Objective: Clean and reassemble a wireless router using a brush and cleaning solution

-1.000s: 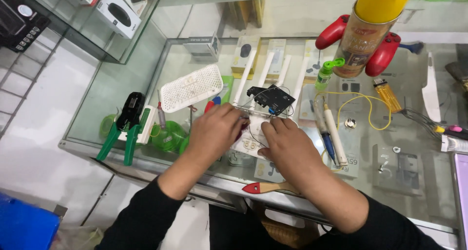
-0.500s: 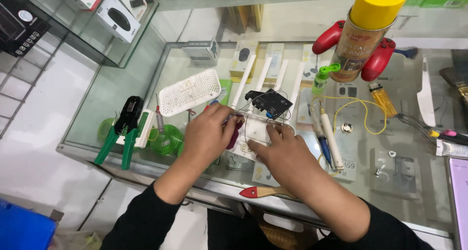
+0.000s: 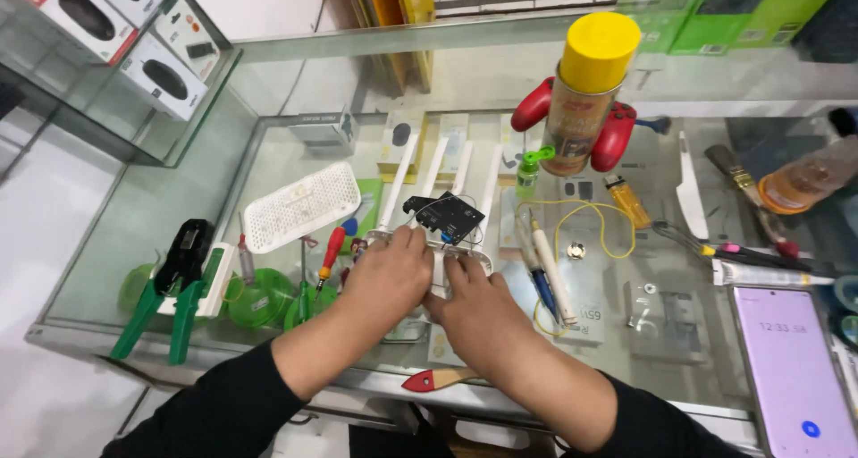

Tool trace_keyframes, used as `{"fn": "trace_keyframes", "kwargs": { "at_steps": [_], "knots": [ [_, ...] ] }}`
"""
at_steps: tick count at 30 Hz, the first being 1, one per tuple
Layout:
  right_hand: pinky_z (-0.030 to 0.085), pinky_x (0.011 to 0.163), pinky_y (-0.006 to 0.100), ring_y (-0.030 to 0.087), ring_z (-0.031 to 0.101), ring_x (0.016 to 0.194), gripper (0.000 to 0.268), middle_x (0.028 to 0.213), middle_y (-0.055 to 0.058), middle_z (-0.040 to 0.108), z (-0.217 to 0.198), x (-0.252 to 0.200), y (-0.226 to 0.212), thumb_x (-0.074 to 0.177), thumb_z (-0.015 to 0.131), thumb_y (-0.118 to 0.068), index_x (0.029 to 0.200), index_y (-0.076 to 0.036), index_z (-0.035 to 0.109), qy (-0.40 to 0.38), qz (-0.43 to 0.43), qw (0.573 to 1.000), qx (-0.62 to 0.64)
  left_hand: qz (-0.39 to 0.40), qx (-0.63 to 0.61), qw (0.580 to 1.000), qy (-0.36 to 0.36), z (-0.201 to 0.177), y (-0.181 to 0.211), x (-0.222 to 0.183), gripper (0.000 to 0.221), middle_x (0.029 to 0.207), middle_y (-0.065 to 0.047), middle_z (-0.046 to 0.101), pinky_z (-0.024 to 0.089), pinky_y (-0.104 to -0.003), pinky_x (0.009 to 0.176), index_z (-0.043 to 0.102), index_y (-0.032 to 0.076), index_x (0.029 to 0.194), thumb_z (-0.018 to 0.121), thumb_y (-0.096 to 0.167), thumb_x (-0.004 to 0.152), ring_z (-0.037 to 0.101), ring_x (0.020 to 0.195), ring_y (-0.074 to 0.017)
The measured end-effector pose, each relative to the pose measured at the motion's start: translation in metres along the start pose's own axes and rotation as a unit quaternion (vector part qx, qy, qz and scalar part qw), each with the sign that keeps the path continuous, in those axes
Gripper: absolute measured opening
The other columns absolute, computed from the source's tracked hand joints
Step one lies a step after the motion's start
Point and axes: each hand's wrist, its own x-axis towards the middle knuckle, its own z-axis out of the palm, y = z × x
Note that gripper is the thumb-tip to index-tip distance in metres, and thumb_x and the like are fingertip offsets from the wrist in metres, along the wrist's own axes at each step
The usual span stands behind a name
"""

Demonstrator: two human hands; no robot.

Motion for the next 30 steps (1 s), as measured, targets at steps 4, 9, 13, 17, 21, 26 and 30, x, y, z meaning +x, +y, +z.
{"fn": "trace_keyframes", "kwargs": {
  "at_steps": [4, 9, 13, 17, 21, 26, 30],
  "knots": [
    [0.052, 0.079, 0.058, 0.047, 0.041, 0.127, 0.048, 0.142, 0.028, 0.043, -0.003, 0.002, 0.001, 0.083, 0.064, -0.018, 0.13, -0.028, 0.065, 0.001, -0.001, 1.0, -0.014, -0.079, -0.013, 0.997, -0.021, 0.017, 0.007, 0.009, 0.013, 0.084, -0.001, 0.062, 0.051, -0.031, 0.05, 0.072, 0.018, 0.085, 0.064, 0.019, 0.075, 0.061, 0.083, -0.0203],
    [0.05, 0.082, 0.059, 0.046, 0.038, 0.128, 0.055, 0.143, 0.027, 0.04, -0.011, 0.0, -0.002, 0.087, 0.057, -0.015, 0.141, -0.027, 0.058, -0.052, -0.001, 0.999, 0.009, -0.128, -0.235, 0.955, -0.132, 0.004, -0.004, 0.008, 0.035, 0.095, -0.013, 0.067, 0.057, -0.045, 0.071, 0.07, 0.005, 0.095, 0.075, 0.008, 0.06, 0.064, 0.094, -0.0335],
    [0.049, 0.092, 0.053, 0.048, 0.037, 0.141, 0.047, 0.148, 0.026, 0.042, -0.041, 0.0, -0.003, 0.095, 0.069, -0.031, 0.142, -0.027, 0.062, -0.098, 0.014, 0.994, 0.041, -0.145, -0.286, 0.943, -0.086, 0.0, -0.012, -0.001, 0.011, 0.088, -0.003, 0.062, 0.057, -0.036, 0.068, 0.071, 0.014, 0.09, 0.064, 0.021, 0.085, 0.063, 0.093, -0.0246],
    [0.05, 0.093, 0.054, 0.048, 0.04, 0.141, 0.04, 0.146, 0.026, 0.046, -0.052, -0.005, -0.008, 0.103, 0.056, -0.031, 0.142, -0.026, 0.061, -0.09, 0.009, 0.995, 0.044, -0.224, -0.489, 0.834, -0.122, -0.024, -0.039, -0.009, 0.016, 0.096, -0.012, 0.072, 0.058, -0.051, 0.082, 0.077, 0.014, 0.099, 0.065, 0.022, 0.093, 0.069, 0.1, -0.0401],
    [0.052, 0.093, 0.053, 0.047, 0.045, 0.139, 0.044, 0.144, 0.024, 0.051, -0.062, -0.003, -0.005, 0.103, 0.054, -0.03, 0.147, -0.027, 0.057, -0.082, 0.011, 0.996, 0.041, -0.359, -0.611, 0.705, -0.037, -0.053, -0.056, -0.03, 0.019, 0.101, -0.014, 0.076, 0.055, -0.049, 0.088, 0.078, 0.017, 0.104, 0.069, 0.026, 0.092, 0.07, 0.109, -0.0386],
    [0.055, 0.091, 0.05, 0.042, 0.047, 0.138, 0.049, 0.144, 0.021, 0.052, -0.028, 0.003, 0.002, 0.103, 0.054, -0.036, 0.149, -0.02, 0.053, -0.075, 0.008, 0.997, 0.003, -0.305, -0.51, 0.804, 0.017, -0.02, -0.058, -0.044, 0.014, 0.098, -0.008, 0.073, 0.058, -0.042, 0.082, 0.078, 0.017, 0.103, 0.071, 0.022, 0.093, 0.07, 0.1, -0.0332],
    [0.057, 0.089, 0.047, 0.039, 0.048, 0.135, 0.052, 0.143, 0.019, 0.053, -0.014, 0.002, 0.01, 0.099, 0.061, -0.037, 0.145, -0.014, 0.055, -0.042, -0.004, 0.999, -0.018, -0.203, -0.274, 0.94, 0.031, -0.007, -0.031, -0.042, 0.012, 0.095, -0.002, 0.065, 0.059, -0.038, 0.072, 0.074, 0.018, 0.096, 0.07, 0.026, 0.088, 0.066, 0.096, -0.0251]
  ]
}}
